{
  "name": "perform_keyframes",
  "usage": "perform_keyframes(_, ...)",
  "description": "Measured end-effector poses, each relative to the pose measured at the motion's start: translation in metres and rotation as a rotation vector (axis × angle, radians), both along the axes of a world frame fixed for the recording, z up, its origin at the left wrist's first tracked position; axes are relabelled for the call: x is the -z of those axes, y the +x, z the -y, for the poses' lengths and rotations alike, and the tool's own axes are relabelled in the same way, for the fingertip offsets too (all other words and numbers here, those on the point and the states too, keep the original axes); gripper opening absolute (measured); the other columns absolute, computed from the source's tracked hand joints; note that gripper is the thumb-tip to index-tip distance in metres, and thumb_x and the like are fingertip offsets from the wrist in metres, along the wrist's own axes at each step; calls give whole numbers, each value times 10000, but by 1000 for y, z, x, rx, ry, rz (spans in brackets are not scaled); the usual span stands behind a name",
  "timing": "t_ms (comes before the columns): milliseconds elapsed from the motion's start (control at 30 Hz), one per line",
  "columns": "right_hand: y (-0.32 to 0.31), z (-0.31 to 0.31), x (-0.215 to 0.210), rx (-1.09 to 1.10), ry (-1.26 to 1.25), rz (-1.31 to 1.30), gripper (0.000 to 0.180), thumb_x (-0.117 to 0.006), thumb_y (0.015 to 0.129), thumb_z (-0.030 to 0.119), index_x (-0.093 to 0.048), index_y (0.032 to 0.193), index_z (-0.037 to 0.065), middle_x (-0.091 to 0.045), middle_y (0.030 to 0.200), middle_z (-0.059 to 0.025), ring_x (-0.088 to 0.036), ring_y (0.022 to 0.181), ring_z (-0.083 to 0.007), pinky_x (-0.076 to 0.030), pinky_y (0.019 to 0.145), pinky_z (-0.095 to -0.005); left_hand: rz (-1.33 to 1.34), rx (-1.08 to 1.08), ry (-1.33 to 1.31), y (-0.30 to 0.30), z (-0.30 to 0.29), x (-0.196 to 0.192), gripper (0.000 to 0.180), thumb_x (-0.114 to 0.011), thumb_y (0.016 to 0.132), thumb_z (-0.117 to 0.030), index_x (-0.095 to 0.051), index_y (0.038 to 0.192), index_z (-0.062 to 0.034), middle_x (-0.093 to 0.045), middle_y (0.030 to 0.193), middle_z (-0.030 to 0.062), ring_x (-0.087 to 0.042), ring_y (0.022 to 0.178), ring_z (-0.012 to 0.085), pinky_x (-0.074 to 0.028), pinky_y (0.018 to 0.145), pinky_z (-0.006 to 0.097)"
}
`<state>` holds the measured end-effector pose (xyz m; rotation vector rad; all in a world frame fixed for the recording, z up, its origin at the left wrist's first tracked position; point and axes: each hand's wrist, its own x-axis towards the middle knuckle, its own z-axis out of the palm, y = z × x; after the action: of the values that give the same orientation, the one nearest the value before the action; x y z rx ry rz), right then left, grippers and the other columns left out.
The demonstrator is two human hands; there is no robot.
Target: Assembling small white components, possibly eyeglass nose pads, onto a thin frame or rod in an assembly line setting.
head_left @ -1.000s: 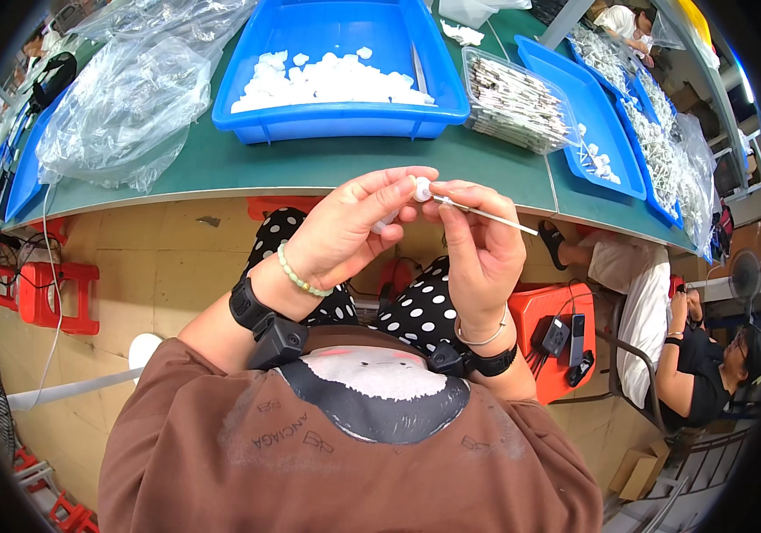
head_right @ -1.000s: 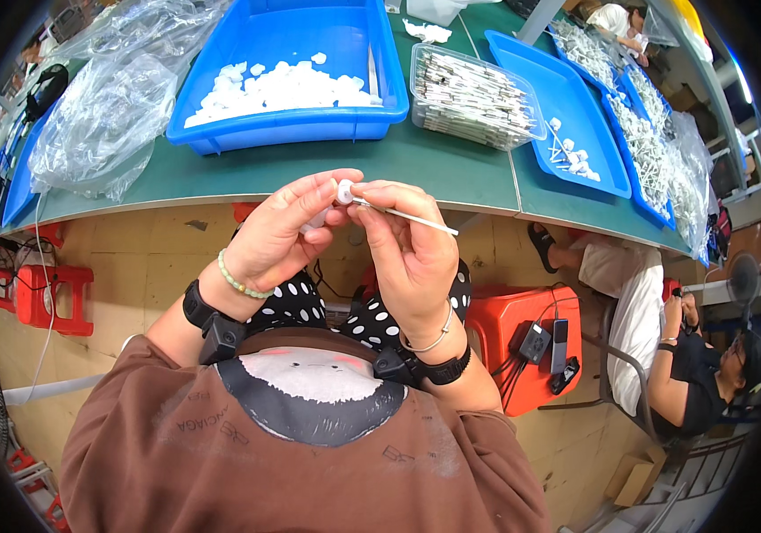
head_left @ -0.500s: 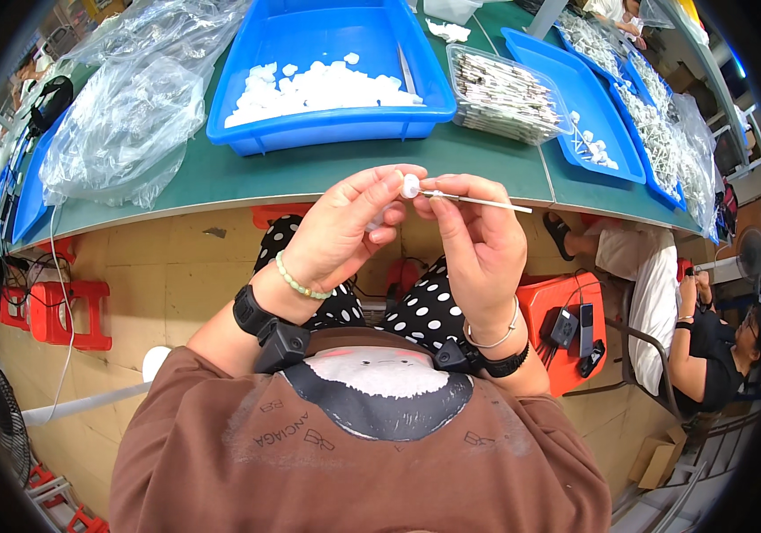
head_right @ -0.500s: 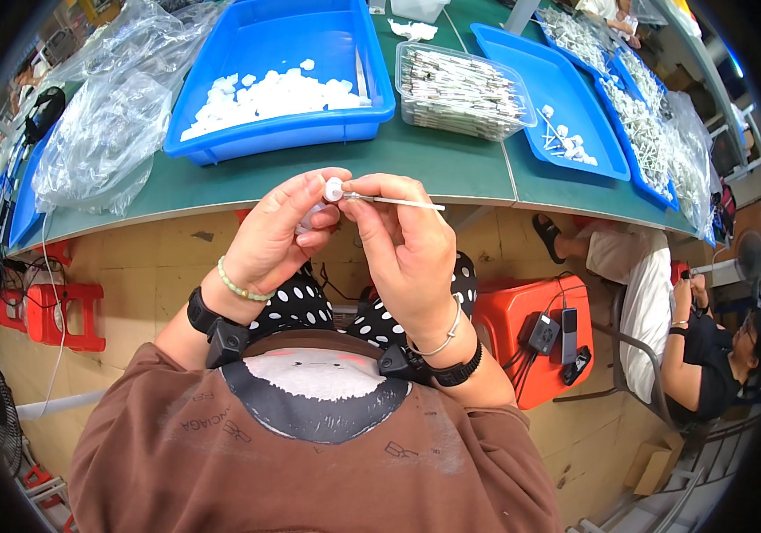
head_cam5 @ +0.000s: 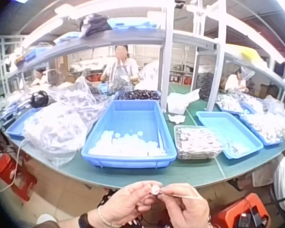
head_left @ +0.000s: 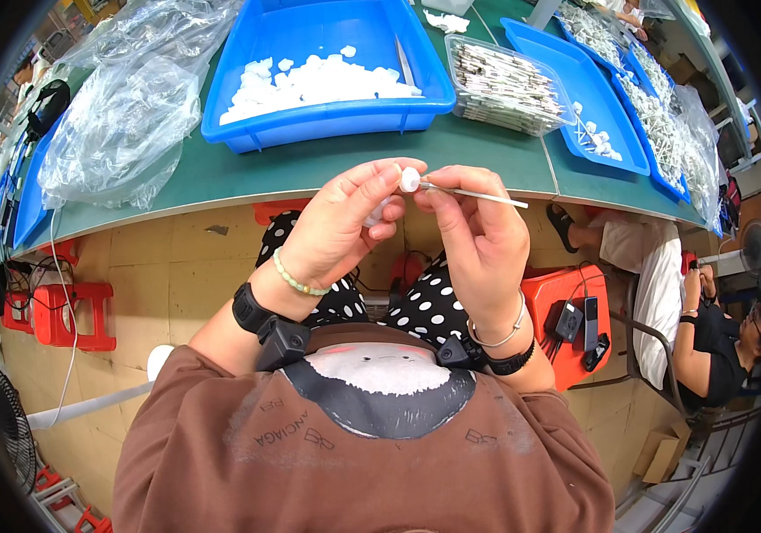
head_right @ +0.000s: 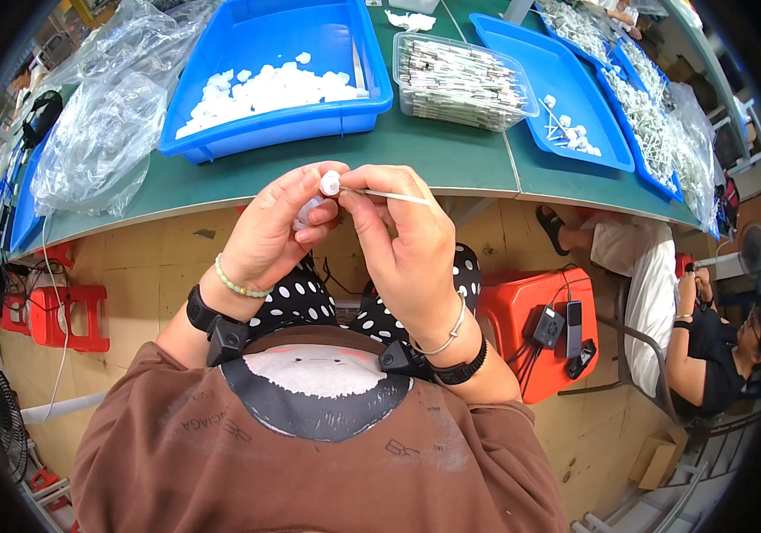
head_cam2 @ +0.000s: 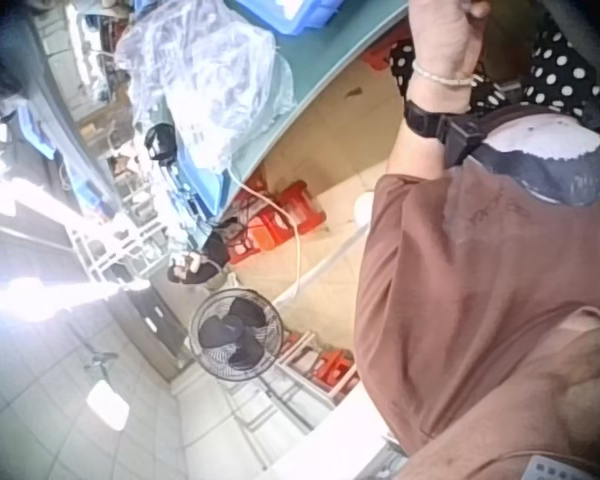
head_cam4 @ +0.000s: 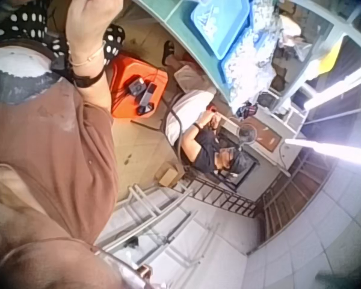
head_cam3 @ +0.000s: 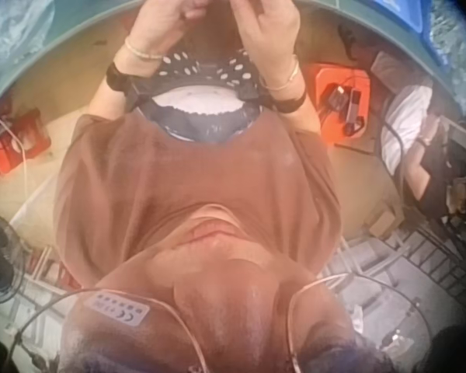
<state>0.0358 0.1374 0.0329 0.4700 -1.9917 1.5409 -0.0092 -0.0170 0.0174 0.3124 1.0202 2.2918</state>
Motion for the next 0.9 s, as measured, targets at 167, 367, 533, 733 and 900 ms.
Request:
perform_keyframes(167, 2, 0, -2, -4, 18, -20, 150, -591, 837, -82, -594, 977, -27, -605, 933, -104, -640, 808, -159, -540, 684, -254, -23, 4, -32, 1, 0, 0, 328, -539, 949, -280, -556, 1161, -31, -525, 918, -53, -403, 720, 15, -336, 545, 135)
perform_keyframes(367, 2, 0, 0, 2, 49, -59, 144, -589, 844, -72, -584, 979, -21, -602, 929, -109, -630, 804, -169, -534, 675, -259, -5, 45, 14, 1, 0, 1, 329, -547, 946, -301, -573, 1152, -46, -551, 926, -50, -421, 716, 13, -347, 559, 141)
perform_keyframes(533, 2, 0, 1, 32, 71, -53, 159, -594, 838, -71, -582, 981, -4, -601, 910, -109, -621, 783, -195, -514, 658, -278, 7, 13, -10, 3, -2, -2, 306, -525, 957, -251, -545, 1161, -23, -495, 883, -42, -392, 705, 23, -315, 519, 131)
perform_keyframes(733, 4, -1, -2, 47, 117, -53, 174, -592, 830, -70, -584, 987, 7, -602, 902, -109, -611, 786, -228, -499, 680, -297, -9, 19, -21, 3, -2, -1, 310, -522, 958, -253, -540, 1165, -24, -494, 889, -42, -391, 707, 24, -314, 522, 132)
perform_keyframes(900, 3, -1, -6, 55, 177, -70, 174, -583, 832, -68, -589, 992, 2, -602, 908, -119, -599, 816, -255, -494, 710, -311, -9, 8, -19, 3, -2, -3, 326, -516, 960, -261, -532, 1173, -15, -486, 881, -41, -383, 705, 23, -312, 523, 134)
